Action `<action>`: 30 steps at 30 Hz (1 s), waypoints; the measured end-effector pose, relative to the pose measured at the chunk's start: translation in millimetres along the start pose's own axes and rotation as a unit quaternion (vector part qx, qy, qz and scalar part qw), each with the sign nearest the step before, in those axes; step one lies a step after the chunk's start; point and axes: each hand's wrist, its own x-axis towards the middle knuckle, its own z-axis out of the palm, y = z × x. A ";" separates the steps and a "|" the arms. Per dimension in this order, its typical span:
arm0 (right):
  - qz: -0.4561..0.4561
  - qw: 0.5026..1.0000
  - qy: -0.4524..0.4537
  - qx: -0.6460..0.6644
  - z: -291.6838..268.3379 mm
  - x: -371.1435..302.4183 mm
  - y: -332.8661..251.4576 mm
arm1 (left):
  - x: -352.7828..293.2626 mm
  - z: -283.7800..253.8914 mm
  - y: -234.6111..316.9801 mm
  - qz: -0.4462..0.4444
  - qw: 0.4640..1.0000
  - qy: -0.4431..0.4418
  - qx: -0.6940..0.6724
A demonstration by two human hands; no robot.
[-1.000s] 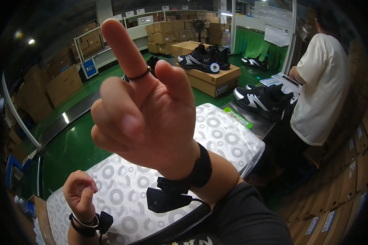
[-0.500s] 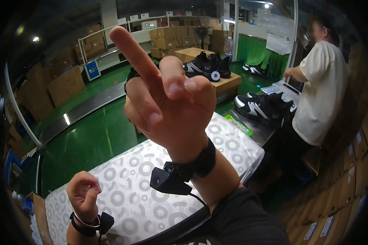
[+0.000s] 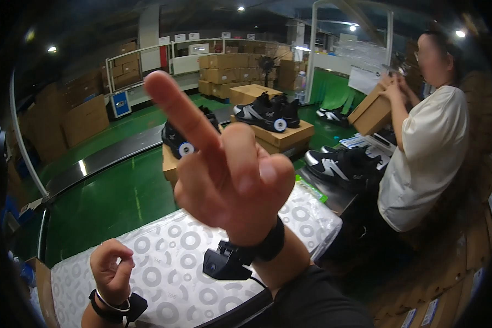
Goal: Packing shoes into boxes on a conveyor belt.
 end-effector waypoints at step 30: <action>0.571 0.378 -0.085 -0.724 -125.3 -92.4 60.3 | 17.4 15.8 -60.7 -0.190 0.887 -0.406 0.113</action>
